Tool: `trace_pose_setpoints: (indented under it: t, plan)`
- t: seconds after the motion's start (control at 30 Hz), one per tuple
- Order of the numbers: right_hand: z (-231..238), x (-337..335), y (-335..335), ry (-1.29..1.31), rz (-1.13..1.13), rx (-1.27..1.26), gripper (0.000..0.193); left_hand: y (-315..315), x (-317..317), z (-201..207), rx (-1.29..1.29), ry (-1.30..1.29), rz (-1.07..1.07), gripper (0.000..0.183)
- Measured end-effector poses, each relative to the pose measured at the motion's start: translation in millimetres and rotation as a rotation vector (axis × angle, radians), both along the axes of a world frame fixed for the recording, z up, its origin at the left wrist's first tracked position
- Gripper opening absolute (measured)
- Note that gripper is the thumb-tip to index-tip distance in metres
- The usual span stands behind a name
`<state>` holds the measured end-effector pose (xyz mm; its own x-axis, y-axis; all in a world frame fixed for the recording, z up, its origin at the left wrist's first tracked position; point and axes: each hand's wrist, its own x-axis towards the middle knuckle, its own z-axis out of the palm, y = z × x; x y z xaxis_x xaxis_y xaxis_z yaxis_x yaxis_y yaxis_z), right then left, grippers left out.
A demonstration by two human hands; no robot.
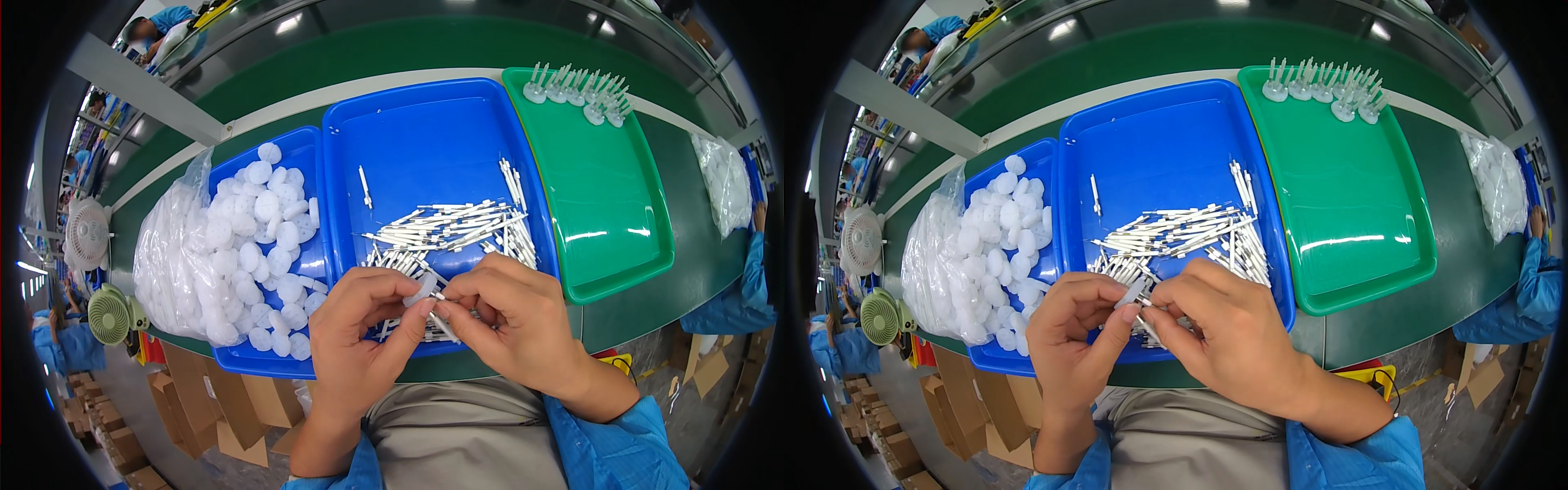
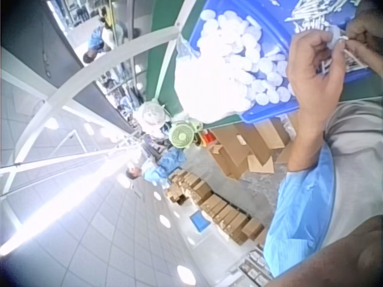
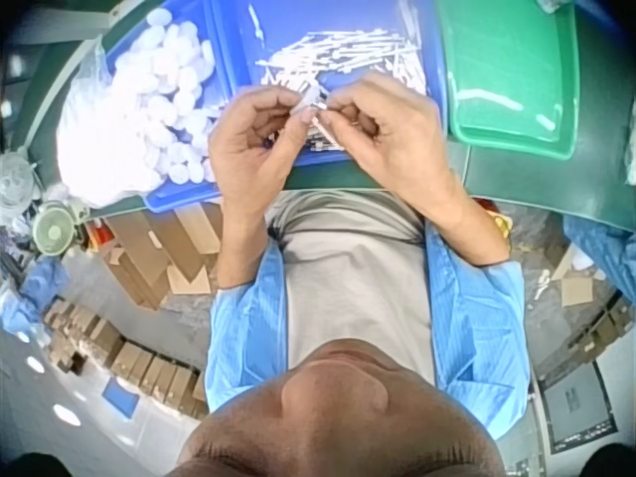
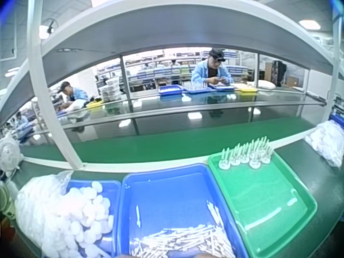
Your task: The person repeatedly picks a white plastic cap from a blue bin and a white plastic rod from another blue bin, then inserts the rod into the cap to form an assembled unit. The completed units are placed upright in a green tray. The process is repeated continuously throughout the clip.
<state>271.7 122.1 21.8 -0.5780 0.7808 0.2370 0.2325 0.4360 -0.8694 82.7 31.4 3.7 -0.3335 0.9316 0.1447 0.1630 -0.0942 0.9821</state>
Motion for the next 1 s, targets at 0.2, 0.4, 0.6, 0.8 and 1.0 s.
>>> trace_pose_setpoints:
  t: [0.2, 0.4, 0.6, 0.8, 1.0]
  plan:
    - [-4, -1, -8, 0.005, -0.006, 0.022, 0.016, 0, -3, 5, -0.019, 0.072, -0.001, 0.019]
    - [-4, -6, -4, -0.096, 0.021, 0.262, 0.014, 1, -2, 3, -0.046, 0.146, 0.007, 0.017]
    - [-1, -10, -2, -0.125, 0.047, 0.248, 0.012, 2, -3, 4, -0.052, 0.223, 0.001, 0.018]
    - [-5, -10, -3, 0.009, 0.044, 0.237, 0.02, 2, -7, 1, 0.152, 0.035, 0.036, 0.026]
    - [-8, -7, -5, 0.067, 0.028, 0.226, 0.023, 3, -12, 7, 0.135, 0.197, -0.022, 0.036]
